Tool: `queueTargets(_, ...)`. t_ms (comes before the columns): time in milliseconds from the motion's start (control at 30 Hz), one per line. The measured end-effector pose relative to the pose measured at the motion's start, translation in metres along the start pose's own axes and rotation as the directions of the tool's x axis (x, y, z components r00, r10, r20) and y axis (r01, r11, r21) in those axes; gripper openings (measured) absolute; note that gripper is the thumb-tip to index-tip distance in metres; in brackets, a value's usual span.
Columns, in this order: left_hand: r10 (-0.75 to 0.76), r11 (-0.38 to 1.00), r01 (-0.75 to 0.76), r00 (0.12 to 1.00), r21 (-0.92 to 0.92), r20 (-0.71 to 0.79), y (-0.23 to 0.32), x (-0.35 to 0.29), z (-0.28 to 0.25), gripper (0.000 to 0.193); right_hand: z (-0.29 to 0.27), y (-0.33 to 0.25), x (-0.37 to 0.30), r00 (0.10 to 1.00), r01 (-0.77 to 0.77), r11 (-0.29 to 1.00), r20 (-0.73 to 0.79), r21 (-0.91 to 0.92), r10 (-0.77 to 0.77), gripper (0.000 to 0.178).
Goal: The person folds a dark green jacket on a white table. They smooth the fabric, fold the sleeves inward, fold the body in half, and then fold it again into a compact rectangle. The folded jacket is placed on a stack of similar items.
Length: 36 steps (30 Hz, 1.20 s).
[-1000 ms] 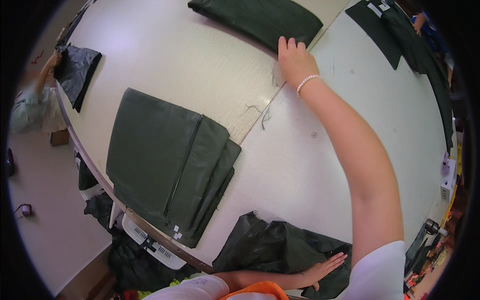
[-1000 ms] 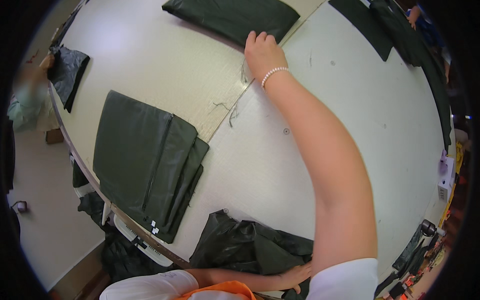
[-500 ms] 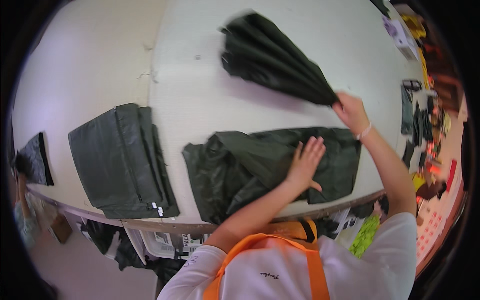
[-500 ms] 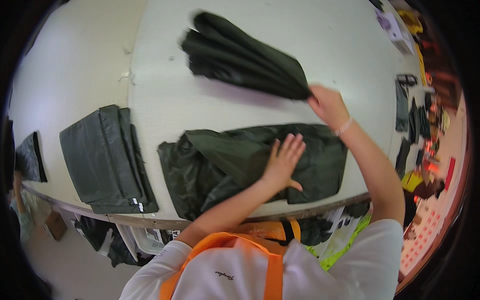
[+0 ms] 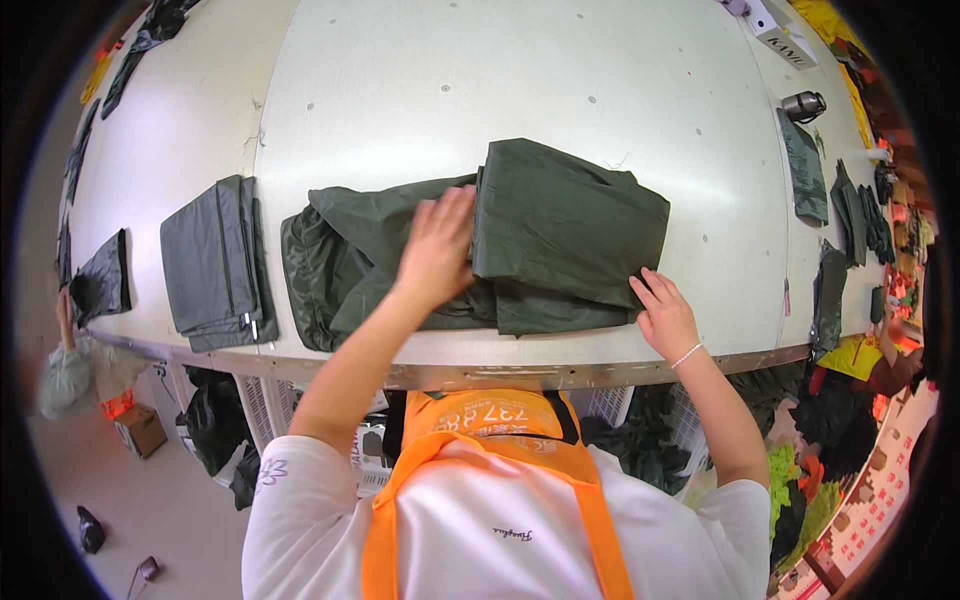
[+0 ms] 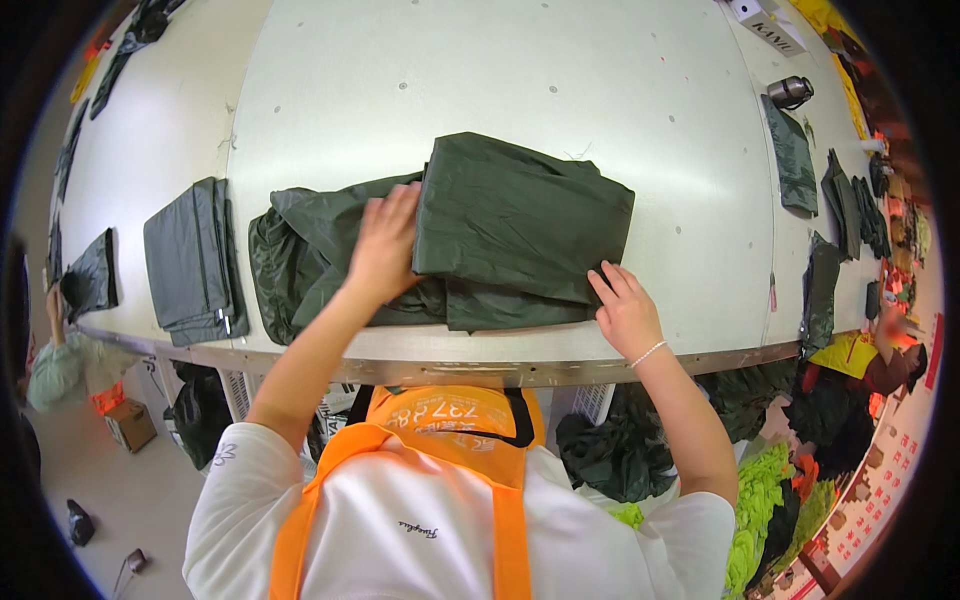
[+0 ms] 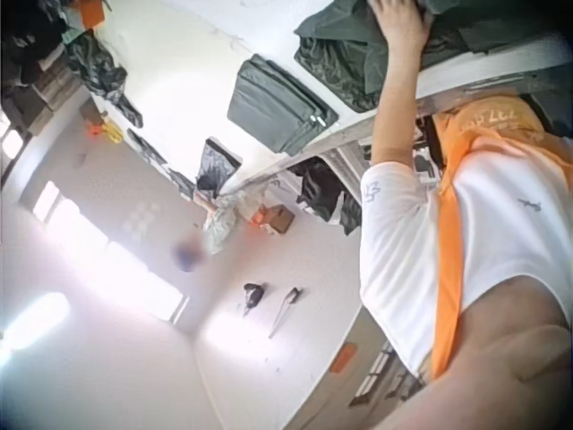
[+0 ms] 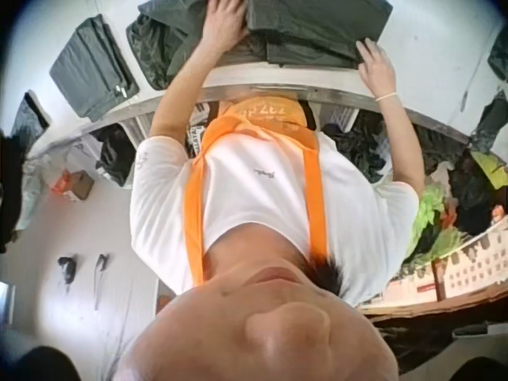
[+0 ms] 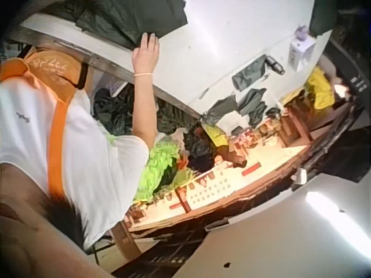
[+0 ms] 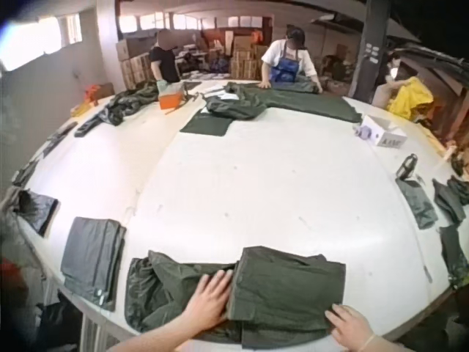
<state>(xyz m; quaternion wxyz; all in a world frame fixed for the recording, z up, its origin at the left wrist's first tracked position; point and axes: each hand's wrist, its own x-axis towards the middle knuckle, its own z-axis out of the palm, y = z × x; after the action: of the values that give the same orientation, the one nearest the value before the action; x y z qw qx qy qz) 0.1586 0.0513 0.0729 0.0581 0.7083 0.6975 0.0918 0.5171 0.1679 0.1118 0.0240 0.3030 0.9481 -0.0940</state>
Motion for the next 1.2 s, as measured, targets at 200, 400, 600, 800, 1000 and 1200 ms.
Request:
queueTargets(200, -0.405, 0.864, 0.472, 0.857, 0.173, -0.318, -0.066, -0.049, -0.014, 0.067, -0.025, 0.011, 0.038, 0.976, -0.191, 0.912, -0.025, 0.363, 0.215, 0.043)
queueTargets(400, -0.61, 0.765, 0.643, 0.745, 0.048, -0.27, -0.088, -0.065, 0.061, 0.065, 0.044, -0.01, 0.108, 0.965, -0.147, 0.985, -0.205, 0.085, 0.162, 0.072)
queueTargets(600, -0.601, 0.75, 0.66, 0.708, 0.046, -0.37, -0.093, -0.082, 0.042, 0.063, 0.045, -0.038, 0.126, 0.985, 0.092, 0.992, -0.154, 0.081, -0.079, 0.072)
queueTargets(800, -0.792, 0.332, 0.833, -0.008, -0.442, -0.61, -0.018, -0.158, 0.022, 0.074, 0.04, -0.028, 0.118, 0.983, 0.074, 0.996, -0.171, 0.05, -0.065, 0.078)
queueTargets(1000, -0.887, -0.43, -0.163, -0.106, -0.888, 0.449, -0.023, -0.178, 0.033, 0.056, 0.032, -0.071, 0.109, 0.946, 0.317, 0.939, -0.114, 0.133, -0.303, 0.076)
queueTargets(1200, -0.987, -0.134, -0.434, 0.142, -0.891, 0.079, -0.04, -0.14, -0.018, 0.038, 0.047, -0.069, 0.113, 0.952, 0.295, 0.952, -0.109, 0.085, -0.286, 0.073)
